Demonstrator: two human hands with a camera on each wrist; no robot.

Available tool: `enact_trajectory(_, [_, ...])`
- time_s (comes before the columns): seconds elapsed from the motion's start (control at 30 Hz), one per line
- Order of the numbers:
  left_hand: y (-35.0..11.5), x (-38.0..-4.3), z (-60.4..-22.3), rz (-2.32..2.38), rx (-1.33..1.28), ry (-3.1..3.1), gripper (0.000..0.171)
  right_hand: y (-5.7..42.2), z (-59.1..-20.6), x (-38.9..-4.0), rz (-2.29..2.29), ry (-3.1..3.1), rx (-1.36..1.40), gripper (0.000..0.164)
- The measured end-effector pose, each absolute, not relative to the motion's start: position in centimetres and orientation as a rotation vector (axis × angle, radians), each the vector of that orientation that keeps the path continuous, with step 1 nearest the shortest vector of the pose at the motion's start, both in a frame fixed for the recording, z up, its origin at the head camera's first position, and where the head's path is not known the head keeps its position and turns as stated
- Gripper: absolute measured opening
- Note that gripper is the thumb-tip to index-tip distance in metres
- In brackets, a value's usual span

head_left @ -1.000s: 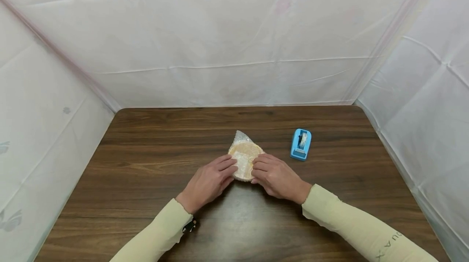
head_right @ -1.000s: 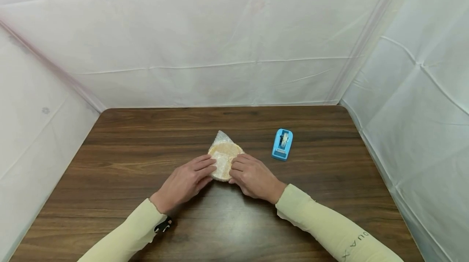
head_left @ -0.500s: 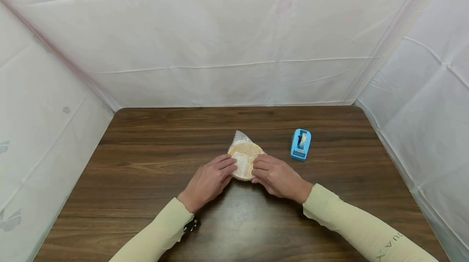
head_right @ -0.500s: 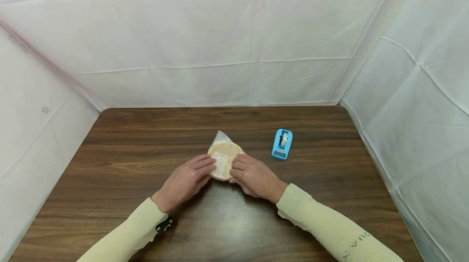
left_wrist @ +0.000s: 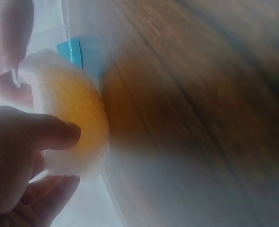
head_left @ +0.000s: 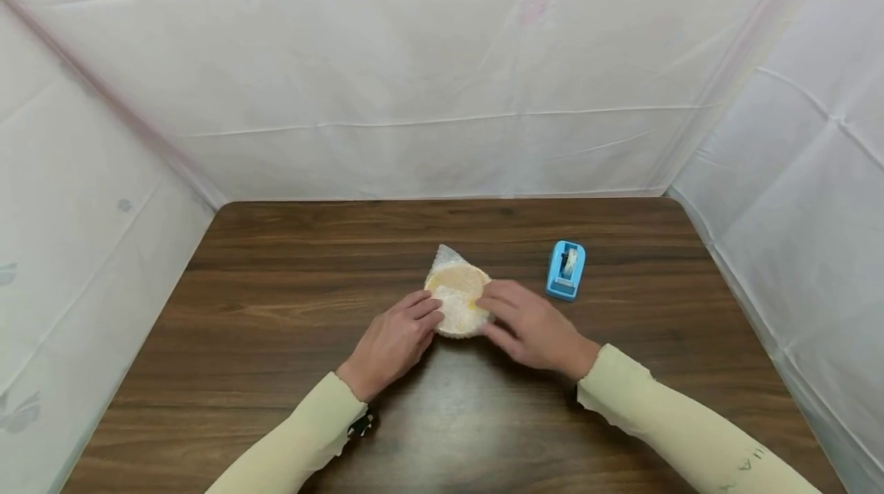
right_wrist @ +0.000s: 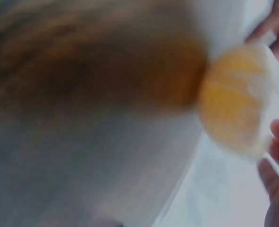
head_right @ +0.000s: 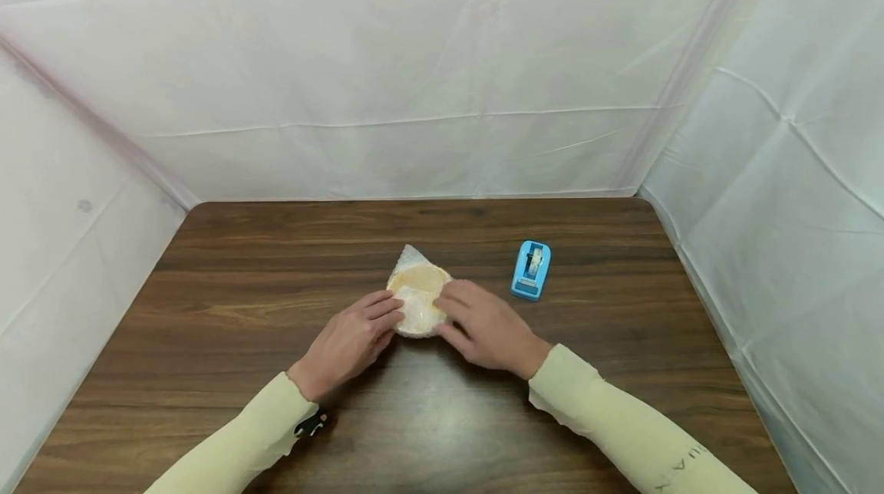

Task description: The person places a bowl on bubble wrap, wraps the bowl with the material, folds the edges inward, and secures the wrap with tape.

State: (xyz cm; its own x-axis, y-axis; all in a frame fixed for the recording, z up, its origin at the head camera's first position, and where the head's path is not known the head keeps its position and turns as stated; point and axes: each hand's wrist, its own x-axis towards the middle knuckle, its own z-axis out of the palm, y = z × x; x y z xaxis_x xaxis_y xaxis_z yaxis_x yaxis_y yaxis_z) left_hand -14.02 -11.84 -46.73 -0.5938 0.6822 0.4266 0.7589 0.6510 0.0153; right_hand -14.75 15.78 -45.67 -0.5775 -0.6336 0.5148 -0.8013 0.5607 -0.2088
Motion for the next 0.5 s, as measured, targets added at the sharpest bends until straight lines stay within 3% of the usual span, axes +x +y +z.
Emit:
enact_trajectory(0.17, [-11.8, -14.0, -46.8, -0.285, -1.118, -2.477, 0.023, 19.0, -43.7, -16.1, 0.869, -2.527, 0.469, 0.023])
enact_trajectory(0.3, [-11.8, -13.9, -46.7, -0.277, -1.126, -2.463, 0.021, 22.1, -43.3, -17.3, 1.059, -2.780, -0.174, 0.036])
enact_trajectory(0.5, [-11.5, -13.8, -46.5, -0.243, -1.128, -2.454, 0.018, 24.1, -44.5, -18.2, 1.568, -2.930, -0.524, 0.043])
